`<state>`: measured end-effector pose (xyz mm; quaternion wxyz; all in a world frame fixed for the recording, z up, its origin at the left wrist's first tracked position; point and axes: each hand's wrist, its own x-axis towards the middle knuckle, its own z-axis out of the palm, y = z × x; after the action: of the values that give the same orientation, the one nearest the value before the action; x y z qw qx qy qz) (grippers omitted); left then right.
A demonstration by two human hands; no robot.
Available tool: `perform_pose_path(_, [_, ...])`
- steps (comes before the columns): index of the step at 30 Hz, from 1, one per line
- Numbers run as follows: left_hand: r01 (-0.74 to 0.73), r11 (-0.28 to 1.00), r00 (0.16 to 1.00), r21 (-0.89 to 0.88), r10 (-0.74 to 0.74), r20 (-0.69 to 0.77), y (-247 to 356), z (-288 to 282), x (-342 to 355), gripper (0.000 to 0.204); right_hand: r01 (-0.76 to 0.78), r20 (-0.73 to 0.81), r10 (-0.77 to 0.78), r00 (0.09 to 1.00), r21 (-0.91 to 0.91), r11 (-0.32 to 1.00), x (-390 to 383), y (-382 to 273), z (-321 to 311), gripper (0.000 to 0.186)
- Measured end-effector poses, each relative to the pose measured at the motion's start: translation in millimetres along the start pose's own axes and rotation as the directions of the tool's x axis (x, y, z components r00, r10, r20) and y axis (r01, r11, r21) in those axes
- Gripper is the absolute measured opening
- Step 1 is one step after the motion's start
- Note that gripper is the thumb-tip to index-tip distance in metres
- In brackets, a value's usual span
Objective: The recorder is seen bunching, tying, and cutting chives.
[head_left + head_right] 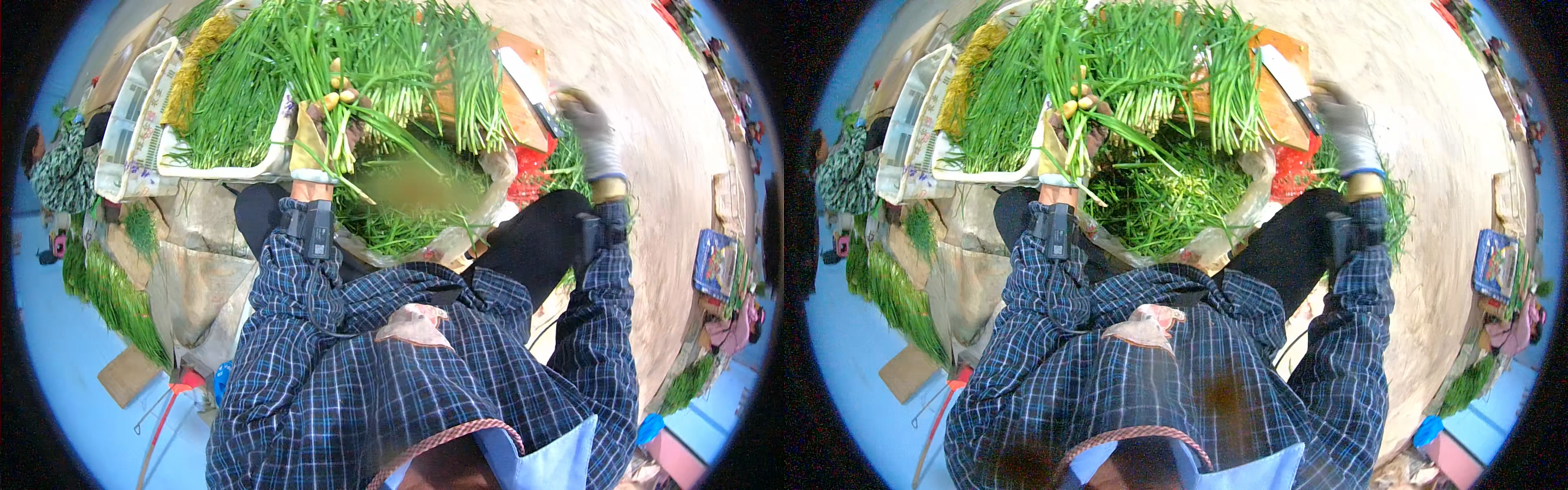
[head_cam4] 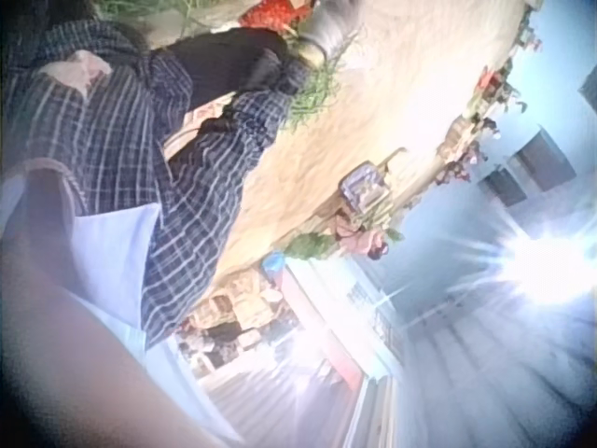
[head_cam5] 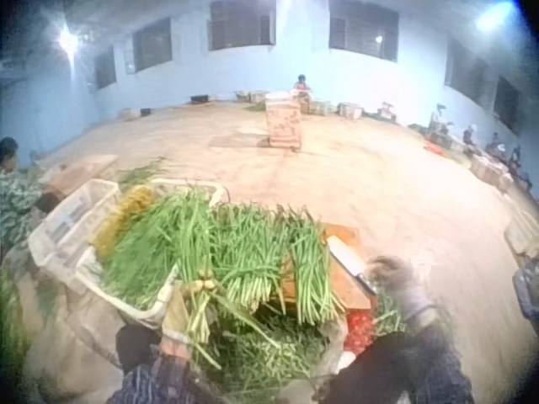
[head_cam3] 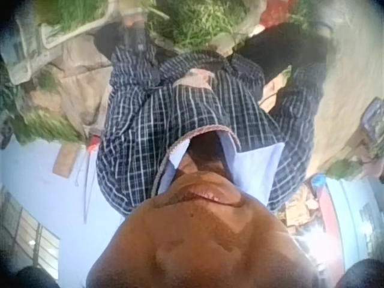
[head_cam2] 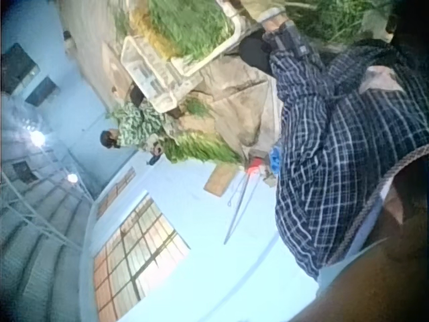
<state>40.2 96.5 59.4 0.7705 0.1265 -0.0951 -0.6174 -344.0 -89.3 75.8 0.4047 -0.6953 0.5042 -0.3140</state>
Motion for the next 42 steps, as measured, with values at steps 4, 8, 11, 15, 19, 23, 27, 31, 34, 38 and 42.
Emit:
perform_pose_path(4, [0.022, 0.999, 0.997, -0.046, -0.018, 0.08, -10, -8, 13, 0.041, -0.181, 0.546, 0.162, 0.822, -0.02, 0.983, -47, -64, 120, 0.036])
perform_pose_path(8, [0.0, 0.999, 0.999, 0.039, -0.002, 0.035, -7, -9, 7, 0.036, -0.488, 0.743, -0.098, 0.662, 0.527, 0.696, -102, -91, 176, 0.032])
perform_pose_path(11, [0.0, 0.965, 0.997, 0.261, 0.021, -0.08, -10, -24, 9, 0.036, -0.011, 0.537, -0.157, 0.829, 0.296, 0.955, -101, -39, 205, 0.029])
perform_pose_path(15, [0.007, 0.907, 0.987, 0.422, 0.062, -0.15, -9, -48, 13, 0.041, -0.383, 0.523, 0.204, 0.827, 0.26, 0.886, -117, 10, 213, 0.028])
perform_pose_path(19, [-0.038, 0.884, 0.979, 0.466, 0.125, -0.158, -8, -43, 16, 0.035, 0.084, 0.552, 0.07, 0.831, -0.249, 0.965, -134, 28, 195, 0.031])
perform_pose_path(23, [-0.044, 0.864, 0.987, 0.502, 0.117, -0.114, -4, -34, 15, 0.038, -0.205, 0.466, 0.288, 0.837, -0.22, 0.954, -140, 37, 190, 0.038])
perform_pose_path(27, [-0.151, 0.936, 0.982, 0.319, 0.18, -0.064, 12, -57, 28, 0.032, -0.37, 0.346, 0.323, 0.881, 0.079, 0.926, -149, -22, 164, 0.033])
perform_pose_path(31, [-0.298, 0.926, 0.905, 0.231, 0.351, -0.24, 39, -47, 32, 0.029, -0.302, 0.169, 0.282, 0.944, 0.108, 0.947, -140, -8, 78, 0.018])
perform_pose_path(34, [-0.32, 0.897, 0.796, 0.305, 0.429, -0.427, 71, -50, 30, 0.018, -0.166, -0.208, 0.235, 0.95, 0.305, 0.938, -129, -56, 18, 0.019])
perform_pose_path(38, [-0.262, 0.829, 0.742, 0.495, 0.5, -0.445, 52, -45, 40, 0.023, 0.036, -0.399, 0.077, 0.914, 0.266, 0.963, -90, -77, -7, 0.02])
perform_pose_path(42, [-0.08, 0.717, 0.917, 0.692, 0.325, -0.231, -3, -38, 41, 0.028, -0.168, -0.333, 0.036, 0.942, -0.379, 0.91, -52, -77, 65, 0.028])
